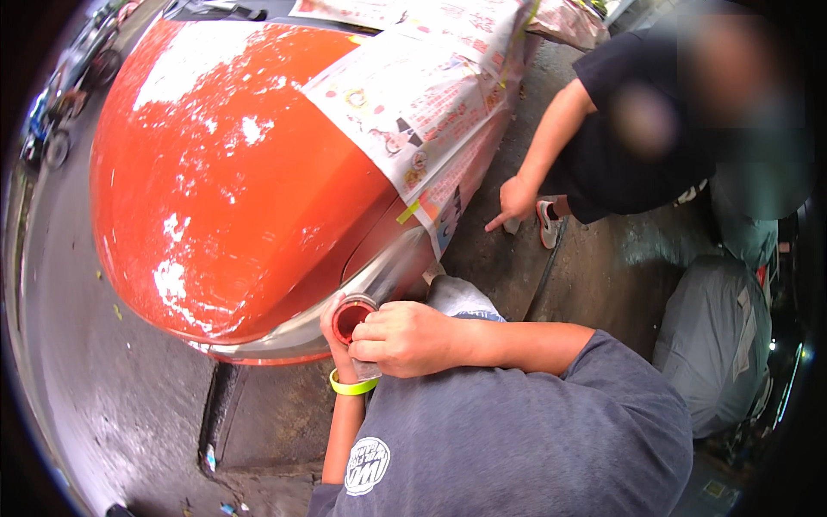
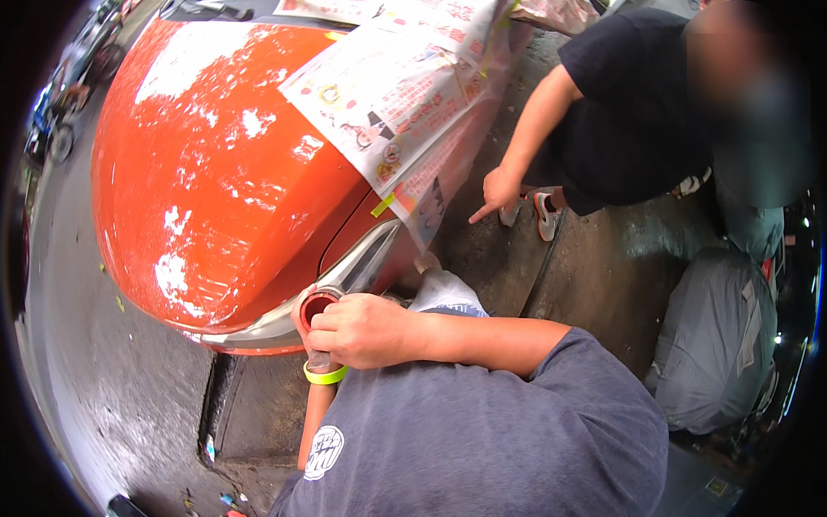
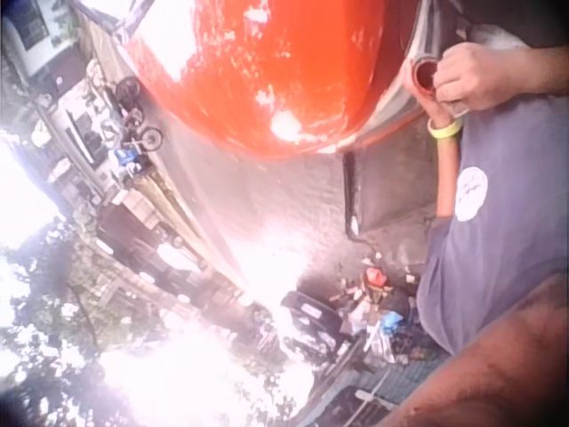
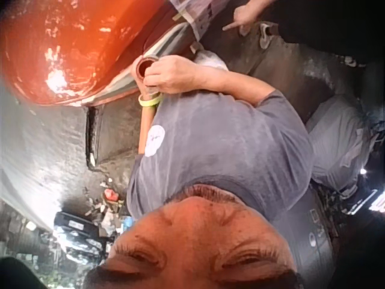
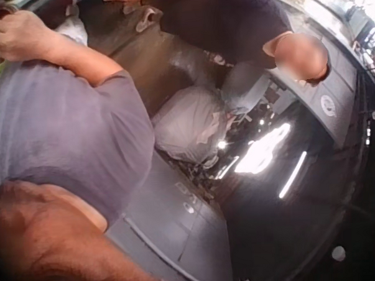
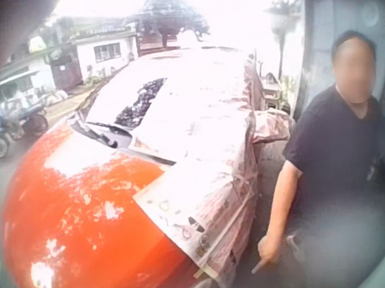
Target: The person uses a small brush to apply red paint to the front bumper and side of a red car. The car is partially covered with newspaper and tape to protect other areas. The person repeatedly dips the brush into a small container of paint and applies it to specific spots on the vehicle's body.
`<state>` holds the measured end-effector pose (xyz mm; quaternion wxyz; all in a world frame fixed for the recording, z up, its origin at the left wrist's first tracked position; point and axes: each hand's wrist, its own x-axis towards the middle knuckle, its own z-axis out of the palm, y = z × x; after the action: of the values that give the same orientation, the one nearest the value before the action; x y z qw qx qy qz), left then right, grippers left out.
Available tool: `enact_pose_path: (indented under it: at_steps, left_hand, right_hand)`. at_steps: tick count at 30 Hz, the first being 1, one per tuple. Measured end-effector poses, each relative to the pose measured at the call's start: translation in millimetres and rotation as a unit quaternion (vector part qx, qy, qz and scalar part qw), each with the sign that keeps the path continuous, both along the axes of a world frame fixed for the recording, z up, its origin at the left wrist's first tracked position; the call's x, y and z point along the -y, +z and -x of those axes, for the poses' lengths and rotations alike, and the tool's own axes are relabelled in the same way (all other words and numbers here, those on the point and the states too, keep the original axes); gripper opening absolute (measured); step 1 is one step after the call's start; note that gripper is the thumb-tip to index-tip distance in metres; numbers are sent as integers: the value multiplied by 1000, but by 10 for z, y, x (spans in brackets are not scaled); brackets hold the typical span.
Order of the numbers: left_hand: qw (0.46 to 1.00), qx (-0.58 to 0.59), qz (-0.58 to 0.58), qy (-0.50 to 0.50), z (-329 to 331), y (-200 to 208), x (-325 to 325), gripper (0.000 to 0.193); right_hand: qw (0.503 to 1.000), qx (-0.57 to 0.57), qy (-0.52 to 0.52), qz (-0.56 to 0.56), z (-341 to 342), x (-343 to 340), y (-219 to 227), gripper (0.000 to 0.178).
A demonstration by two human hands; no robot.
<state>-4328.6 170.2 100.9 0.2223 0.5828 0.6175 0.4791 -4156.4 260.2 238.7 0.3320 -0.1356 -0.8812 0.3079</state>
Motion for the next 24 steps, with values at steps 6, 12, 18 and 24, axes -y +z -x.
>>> enact_pose_path:
  at_steps: [6,12,18,24]
  left_hand:
    - [995,90,12,-36,-139,129,-9,78]
    - [977,176,48,-113,-125,30,-103,99]
    - [968,179,38,-170,-287,319,-268,97]
    - [921,281,110,-247,-472,244,-340,104]
  right_hand:
    - [999,5,-40,17,-135,20,32,21]
    - [993,14,-116,36,-302,-123,213,20]
    - [969,15,-176,174,-499,-103,298,14]
    - [934,49,-265,236,-812,4,264,37]
